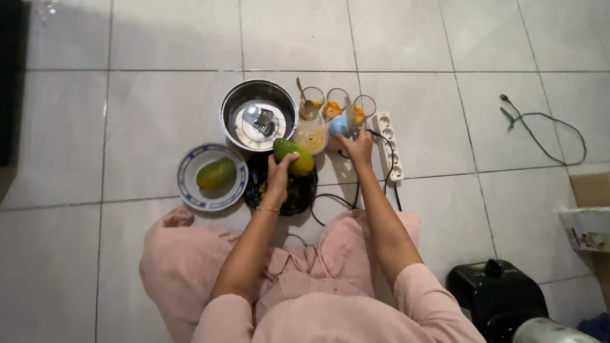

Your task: The person sits on the floor and peels a green mango using a small knife. The mango is held in the left hand while the right hand removes the skin in strips, depositing the peels into a black bag on the floor.

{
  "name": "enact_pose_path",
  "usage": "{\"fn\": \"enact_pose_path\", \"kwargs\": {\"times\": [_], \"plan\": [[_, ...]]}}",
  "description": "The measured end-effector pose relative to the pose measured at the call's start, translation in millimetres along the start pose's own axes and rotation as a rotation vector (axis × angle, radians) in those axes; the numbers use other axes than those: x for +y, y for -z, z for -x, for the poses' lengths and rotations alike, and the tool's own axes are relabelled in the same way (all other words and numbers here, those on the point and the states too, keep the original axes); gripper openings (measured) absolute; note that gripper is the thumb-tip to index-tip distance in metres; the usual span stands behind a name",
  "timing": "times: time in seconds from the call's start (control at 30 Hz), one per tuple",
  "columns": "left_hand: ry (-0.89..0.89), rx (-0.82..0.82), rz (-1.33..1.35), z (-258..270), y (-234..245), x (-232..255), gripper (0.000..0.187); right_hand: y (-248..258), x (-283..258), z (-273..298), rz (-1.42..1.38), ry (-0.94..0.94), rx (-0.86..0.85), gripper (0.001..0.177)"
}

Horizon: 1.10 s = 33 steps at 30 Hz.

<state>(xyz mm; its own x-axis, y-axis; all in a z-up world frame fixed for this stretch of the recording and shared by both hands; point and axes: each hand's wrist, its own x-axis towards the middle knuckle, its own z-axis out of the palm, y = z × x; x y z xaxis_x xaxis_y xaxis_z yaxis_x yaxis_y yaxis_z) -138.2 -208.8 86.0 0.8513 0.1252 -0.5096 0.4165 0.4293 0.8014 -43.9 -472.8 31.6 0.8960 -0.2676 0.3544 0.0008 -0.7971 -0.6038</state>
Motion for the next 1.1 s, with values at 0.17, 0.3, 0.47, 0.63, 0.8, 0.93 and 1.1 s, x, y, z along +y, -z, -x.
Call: {"fn": "enact_pose_path", "kwargs": {"times": [0.17, 0.3, 0.47, 0.63, 0.8, 0.93, 1.1], "plan": [[-0.076, -0.088, -0.037, -13, -20, -1, 0.074, -13, -9, -13, -0.046, 0.036, -0.024, 0.073], [-0.019, -0.101, -0.06, -17, -19, -19, 0.074, -17, -18, -15, 0.041, -0.029, -0.055, 0.074], [-0.013, -0.107, -0.024, -20, -20, -26, 0.077, -19, -14, -11, 0.087, -0.094, -0.035, 0.071], [0.003, -0.12, 0.008, -15, -25, -20, 0.081, -6, 8, -11, 0.125, -0.155, -0.07, 0.074], [-0.022, -0.094, -0.022, -5, -26, -12, 0.077, 16, 10, -9, 0.137, -0.08, 0.015, 0.085], [-0.077, -0.052, -0.06, -2, -17, -13, 0.071, 17, -2, 6, 0.097, 0.01, 0.168, 0.083], [-0.091, 0.045, -0.046, 2, 1, -18, 0.064, -23, -33, 34, -0.092, -0.318, -0.123, 0.066]]}}
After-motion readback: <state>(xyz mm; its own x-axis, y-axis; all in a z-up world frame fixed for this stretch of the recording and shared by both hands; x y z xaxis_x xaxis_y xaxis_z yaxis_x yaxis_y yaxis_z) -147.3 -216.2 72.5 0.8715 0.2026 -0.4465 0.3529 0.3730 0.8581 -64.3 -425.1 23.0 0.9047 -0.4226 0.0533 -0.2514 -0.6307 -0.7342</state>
